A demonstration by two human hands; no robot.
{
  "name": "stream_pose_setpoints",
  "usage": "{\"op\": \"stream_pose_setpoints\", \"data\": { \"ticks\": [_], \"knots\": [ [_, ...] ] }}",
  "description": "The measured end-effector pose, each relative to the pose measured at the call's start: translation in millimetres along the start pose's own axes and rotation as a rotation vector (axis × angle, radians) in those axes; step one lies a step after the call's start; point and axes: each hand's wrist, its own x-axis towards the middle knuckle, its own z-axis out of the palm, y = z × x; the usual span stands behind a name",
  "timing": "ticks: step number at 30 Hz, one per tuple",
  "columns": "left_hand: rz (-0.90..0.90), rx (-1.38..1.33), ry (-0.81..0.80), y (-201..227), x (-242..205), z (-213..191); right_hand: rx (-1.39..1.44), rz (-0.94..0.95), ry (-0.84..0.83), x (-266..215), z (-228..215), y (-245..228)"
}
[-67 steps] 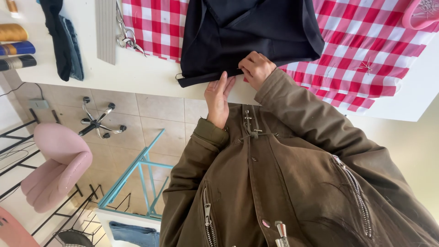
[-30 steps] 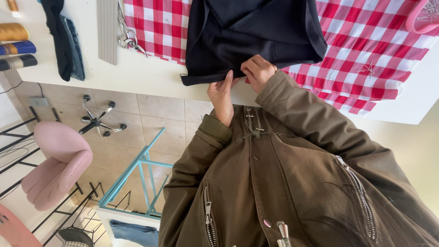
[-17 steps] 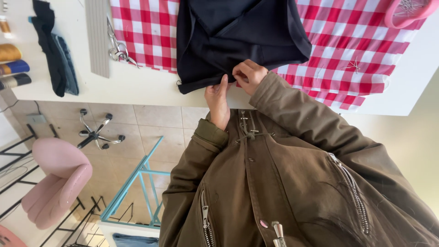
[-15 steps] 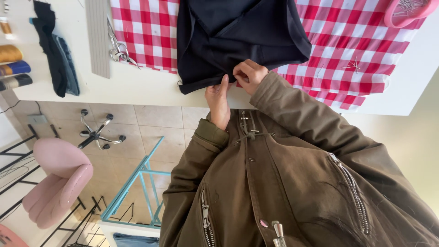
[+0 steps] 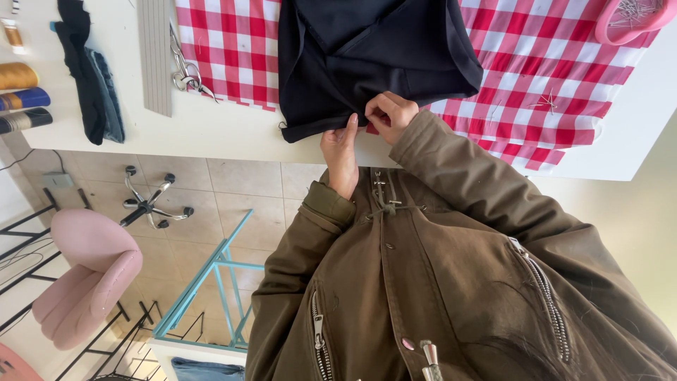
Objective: The person lays a black garment on a red and white checkered tablecloth and folds the bottom edge. They then repeatedly pick up pins from a pink container and insert them into the folded fabric to secure it in place.
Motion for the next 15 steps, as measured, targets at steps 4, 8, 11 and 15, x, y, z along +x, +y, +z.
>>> {"op": "stream_pose_setpoints", "data": {
  "ticks": [4,8,11,15],
  "knots": [
    [0.042,-0.057,-0.031,15,-9,9,0.009,0.004,0.003,-1,2,-4],
    [0.05,-0.094,-0.042,16,-8,10,0.001,0.019,0.012,-2,3,0],
    [0.052,-0.03,-0.037,-5,0,-4,0.006,0.004,0.006,-5,6,5],
    [0.049,0.012,-0.018,-8,0,-2,0.011,0.011,0.007,-9,9,10]
  ]
}}
